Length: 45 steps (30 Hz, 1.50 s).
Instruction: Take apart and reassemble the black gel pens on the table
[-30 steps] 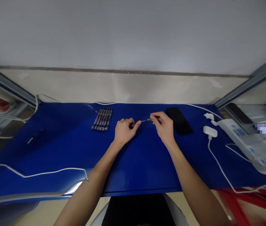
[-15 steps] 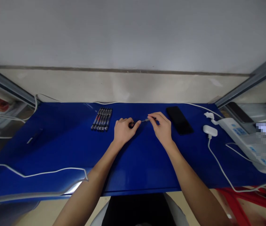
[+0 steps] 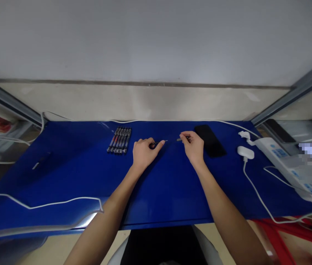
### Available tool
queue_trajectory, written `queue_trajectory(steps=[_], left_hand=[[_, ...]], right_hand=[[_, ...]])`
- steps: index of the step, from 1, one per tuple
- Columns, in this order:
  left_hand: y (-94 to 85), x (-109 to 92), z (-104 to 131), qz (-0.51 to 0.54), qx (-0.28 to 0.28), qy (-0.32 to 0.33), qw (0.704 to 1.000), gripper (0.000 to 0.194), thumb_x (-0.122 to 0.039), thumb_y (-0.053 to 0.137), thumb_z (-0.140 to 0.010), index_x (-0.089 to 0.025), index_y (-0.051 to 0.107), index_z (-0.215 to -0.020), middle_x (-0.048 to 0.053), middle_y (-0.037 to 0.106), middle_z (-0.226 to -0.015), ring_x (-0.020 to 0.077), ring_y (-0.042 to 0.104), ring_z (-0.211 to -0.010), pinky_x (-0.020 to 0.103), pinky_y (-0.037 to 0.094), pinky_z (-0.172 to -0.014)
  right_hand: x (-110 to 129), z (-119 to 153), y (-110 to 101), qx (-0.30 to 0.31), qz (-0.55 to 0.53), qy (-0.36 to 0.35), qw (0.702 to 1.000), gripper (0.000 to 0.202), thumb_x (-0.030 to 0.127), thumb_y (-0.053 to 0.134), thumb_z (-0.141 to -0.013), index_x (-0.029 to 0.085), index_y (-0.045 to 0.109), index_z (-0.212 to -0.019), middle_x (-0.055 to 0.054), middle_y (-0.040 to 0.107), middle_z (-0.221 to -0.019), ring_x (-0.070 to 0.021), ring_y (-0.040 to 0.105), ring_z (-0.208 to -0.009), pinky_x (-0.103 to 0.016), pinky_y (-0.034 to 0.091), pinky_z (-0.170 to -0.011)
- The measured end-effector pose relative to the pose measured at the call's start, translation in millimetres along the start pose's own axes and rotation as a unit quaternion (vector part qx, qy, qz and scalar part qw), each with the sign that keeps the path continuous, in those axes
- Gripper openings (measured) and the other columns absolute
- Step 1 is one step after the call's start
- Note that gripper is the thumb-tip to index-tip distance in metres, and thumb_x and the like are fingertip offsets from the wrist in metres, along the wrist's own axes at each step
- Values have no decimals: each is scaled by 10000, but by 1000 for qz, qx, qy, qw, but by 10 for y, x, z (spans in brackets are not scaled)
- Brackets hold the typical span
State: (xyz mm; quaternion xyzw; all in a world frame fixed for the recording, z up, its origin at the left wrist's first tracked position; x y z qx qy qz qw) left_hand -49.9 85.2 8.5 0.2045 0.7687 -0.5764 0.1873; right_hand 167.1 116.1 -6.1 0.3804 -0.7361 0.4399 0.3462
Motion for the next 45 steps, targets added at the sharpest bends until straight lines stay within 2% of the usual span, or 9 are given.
queue_trajectory(steps=[7,15,18,23,27,30,35,41,45], left_hand=[[-1,-15,7,-7,6,7,1000,516,-638,462,-893,-204,519,-619,23,614,-631,180,524,-648,302,293,-653],[22,-14,7,-8,5,13,1000,507,-620,471,-897,-201,521,-615,25,610,-631,177,534,-647,300,308,-676],[32,-17,3,-4,8,14,1000,493,-606,471,-902,-202,535,-628,25,620,-644,177,533,-652,297,307,-671],[40,-50,8,-5,20,32,999,474,-598,461,-911,-206,566,-664,20,622,-651,177,530,-663,300,310,-674],[56,-90,18,-9,33,59,998,431,-566,485,-912,-206,598,-703,27,631,-677,187,547,-713,312,330,-720],[61,-97,19,-3,37,74,997,393,-528,481,-925,-213,637,-748,30,641,-698,195,554,-741,321,337,-737],[24,-25,-18,13,25,61,998,384,-477,449,-951,-223,677,-777,26,638,-679,191,556,-729,318,330,-711],[-36,67,-66,37,3,52,998,402,-477,441,-955,-213,679,-765,17,623,-651,172,543,-681,307,349,-708],[-39,69,-68,42,0,54,998,394,-483,465,-945,-213,684,-759,12,624,-650,165,535,-672,305,359,-727]], right_hand=[[-14,32,84,38,85,-62,994,103,212,588,-860,199,690,-872,-75,618,-909,-197,622,-782,-377,535,-770],[148,77,1,-2,196,-97,976,222,203,496,-894,210,696,-989,-109,609,-896,-266,582,-859,-424,499,-766],[244,90,34,10,143,-87,986,237,306,486,-937,207,691,-1001,-102,638,-919,-236,609,-806,-381,498,-735],[320,169,258,169,-12,-4,985,469,493,379,-992,198,687,-796,-33,647,-671,-153,590,-566,-286,456,-580],[324,204,315,217,-8,17,976,468,533,484,-936,192,652,-664,-11,618,-589,-134,550,-512,-257,403,-512],[298,189,320,230,-24,23,973,395,491,517,-920,192,650,-699,-3,613,-600,-133,548,-524,-252,408,-512],[261,149,297,223,-64,27,972,225,404,580,-879,203,670,-833,-19,670,-739,-159,610,-655,-287,482,-632],[172,90,222,193,-78,51,977,213,400,617,-847,199,679,-879,-37,689,-807,-178,637,-722,-321,507,-694],[174,90,218,201,-99,60,973,234,415,614,-861,197,689,-899,-36,691,-790,-172,645,-718,-317,511,-696]])
Point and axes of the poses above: each hand's wrist, its own z-axis away from the middle knuckle, its own y-axis out of the palm, x = y × z, the point moved 6 cm from there along -z, towards the middle knuckle
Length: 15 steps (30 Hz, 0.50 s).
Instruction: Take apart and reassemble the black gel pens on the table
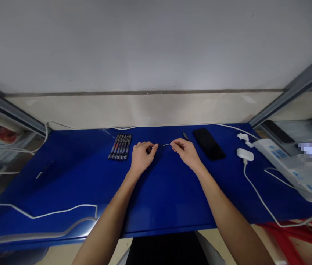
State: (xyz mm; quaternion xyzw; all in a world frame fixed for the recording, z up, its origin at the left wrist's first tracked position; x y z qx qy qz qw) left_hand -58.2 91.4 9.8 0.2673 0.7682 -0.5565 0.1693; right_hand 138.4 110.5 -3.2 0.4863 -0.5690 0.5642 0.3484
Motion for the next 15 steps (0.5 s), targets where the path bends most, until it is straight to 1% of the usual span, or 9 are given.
queue_trajectory(steps=[6,12,15], left_hand=[[23,-37,16,-3,2,10,1000,397,-492,482,-938,-209,680,-742,12,614,-641,164,528,-673,309,349,-723],[9,-19,16,-3,-17,10,1000,396,-493,488,-939,-209,680,-742,10,604,-629,163,518,-662,312,340,-716],[4,-16,14,-2,-22,12,1000,393,-487,492,-940,-207,680,-737,9,601,-626,162,511,-659,313,335,-715]], right_hand=[[57,23,50,27,9,-14,999,211,396,609,-868,200,686,-888,-34,688,-786,-181,648,-742,-323,505,-712],[72,31,9,5,22,-20,1000,182,373,605,-874,207,677,-868,-33,681,-800,-179,636,-742,-310,491,-703],[63,35,27,15,20,-16,1000,182,376,605,-876,208,673,-868,-34,681,-801,-185,644,-746,-314,494,-705]])
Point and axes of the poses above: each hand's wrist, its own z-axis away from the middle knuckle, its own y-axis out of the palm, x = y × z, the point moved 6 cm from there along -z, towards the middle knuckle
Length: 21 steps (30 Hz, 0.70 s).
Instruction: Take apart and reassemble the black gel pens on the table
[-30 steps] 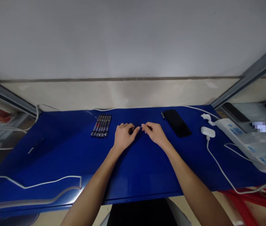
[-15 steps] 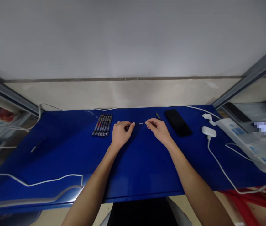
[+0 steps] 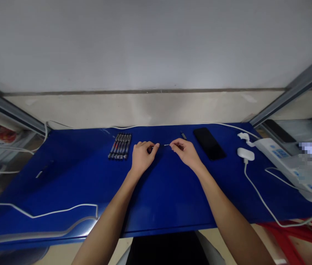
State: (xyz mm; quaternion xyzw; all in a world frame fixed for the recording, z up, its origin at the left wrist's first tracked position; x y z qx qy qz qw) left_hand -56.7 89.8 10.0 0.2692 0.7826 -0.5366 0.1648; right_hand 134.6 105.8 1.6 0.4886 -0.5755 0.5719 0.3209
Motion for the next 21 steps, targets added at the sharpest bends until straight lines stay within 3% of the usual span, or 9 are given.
queue_trajectory(steps=[12,21], left_hand=[[2,-53,14,-2,7,26,1000,402,-514,514,-925,-201,685,-740,20,605,-639,172,511,-701,322,311,-734],[4,-83,26,0,5,33,999,378,-491,521,-928,-208,682,-736,14,614,-649,171,514,-713,318,306,-719]], right_hand=[[79,29,92,39,38,-20,998,203,381,582,-896,210,688,-865,-25,669,-767,-160,586,-657,-289,443,-621],[79,41,175,51,11,7,999,262,426,576,-900,198,664,-806,-19,642,-707,-158,583,-640,-287,439,-612]])
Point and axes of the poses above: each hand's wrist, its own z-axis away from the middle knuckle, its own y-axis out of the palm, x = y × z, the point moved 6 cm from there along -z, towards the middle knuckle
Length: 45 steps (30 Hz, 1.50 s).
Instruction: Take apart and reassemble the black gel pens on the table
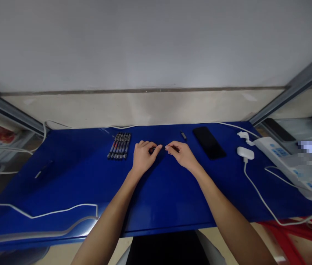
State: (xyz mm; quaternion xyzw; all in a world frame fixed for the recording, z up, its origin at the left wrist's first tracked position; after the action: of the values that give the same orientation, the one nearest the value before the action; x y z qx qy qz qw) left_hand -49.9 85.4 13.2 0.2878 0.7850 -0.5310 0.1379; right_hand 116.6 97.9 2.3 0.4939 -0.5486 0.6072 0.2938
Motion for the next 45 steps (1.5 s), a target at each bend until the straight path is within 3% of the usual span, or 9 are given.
queue_trajectory(steps=[8,15,19,23,26,32,38,43,45], left_hand=[[-56,174,-31,85,-32,-83,992,419,-467,474,-943,-196,614,-655,-6,551,-585,146,494,-630,276,339,-657],[7,247,-28,162,-20,-135,977,440,-493,465,-931,-185,581,-639,-23,484,-557,121,454,-576,246,323,-582],[9,240,-30,173,-19,-138,975,437,-489,472,-925,-182,565,-628,-25,475,-555,117,448,-574,242,319,-576],[9,248,-31,193,-21,-147,970,436,-494,471,-924,-182,570,-636,-34,446,-538,109,427,-539,245,310,-562],[18,250,-32,195,-20,-150,969,437,-496,477,-919,-183,571,-629,-33,447,-536,109,417,-529,247,309,-557],[16,233,-30,193,-17,-149,970,424,-479,484,-918,-181,576,-630,-32,457,-540,107,420,-530,245,305,-552],[3,239,-30,190,-20,-149,970,440,-492,467,-920,-178,565,-628,-31,451,-542,107,411,-540,244,310,-563],[16,225,-25,191,-15,-147,970,438,-495,473,-920,-180,570,-631,-30,453,-540,110,424,-542,247,311,-565],[9,217,-25,190,-17,-146,971,438,-495,471,-921,-180,574,-634,-29,460,-544,111,428,-544,249,311,-565]], right_hand=[[-138,-50,-229,-68,-40,22,997,223,427,629,-861,211,684,-851,-21,654,-734,-166,609,-684,-298,464,-647],[-128,-40,-234,-53,-50,19,997,278,458,610,-875,200,689,-807,-21,640,-691,-158,600,-660,-291,454,-630],[-120,-41,-217,-43,-42,22,998,362,489,565,-897,191,681,-727,-20,617,-634,-156,590,-627,-297,454,-628],[-130,-47,-230,-51,-41,10,998,230,431,651,-843,206,699,-856,-28,678,-758,-170,627,-710,-307,480,-682],[-141,-45,-246,-59,-46,15,997,237,432,669,-825,211,708,-901,-35,692,-789,-174,630,-713,-310,485,-672],[-114,-38,-244,-48,-27,20,998,347,493,574,-889,197,700,-757,-31,655,-669,-170,616,-661,-315,475,-661],[-121,-40,-237,-63,-44,16,997,235,430,664,-832,212,705,-911,-35,693,-813,-173,630,-725,-317,492,-690],[-122,-35,-239,-51,-26,27,998,338,497,585,-883,203,687,-752,-26,648,-668,-170,616,-655,-324,486,-660],[-115,-37,-242,-51,-25,21,998,298,481,611,-871,209,693,-783,-27,664,-701,-175,629,-681,-331,492,-680]])
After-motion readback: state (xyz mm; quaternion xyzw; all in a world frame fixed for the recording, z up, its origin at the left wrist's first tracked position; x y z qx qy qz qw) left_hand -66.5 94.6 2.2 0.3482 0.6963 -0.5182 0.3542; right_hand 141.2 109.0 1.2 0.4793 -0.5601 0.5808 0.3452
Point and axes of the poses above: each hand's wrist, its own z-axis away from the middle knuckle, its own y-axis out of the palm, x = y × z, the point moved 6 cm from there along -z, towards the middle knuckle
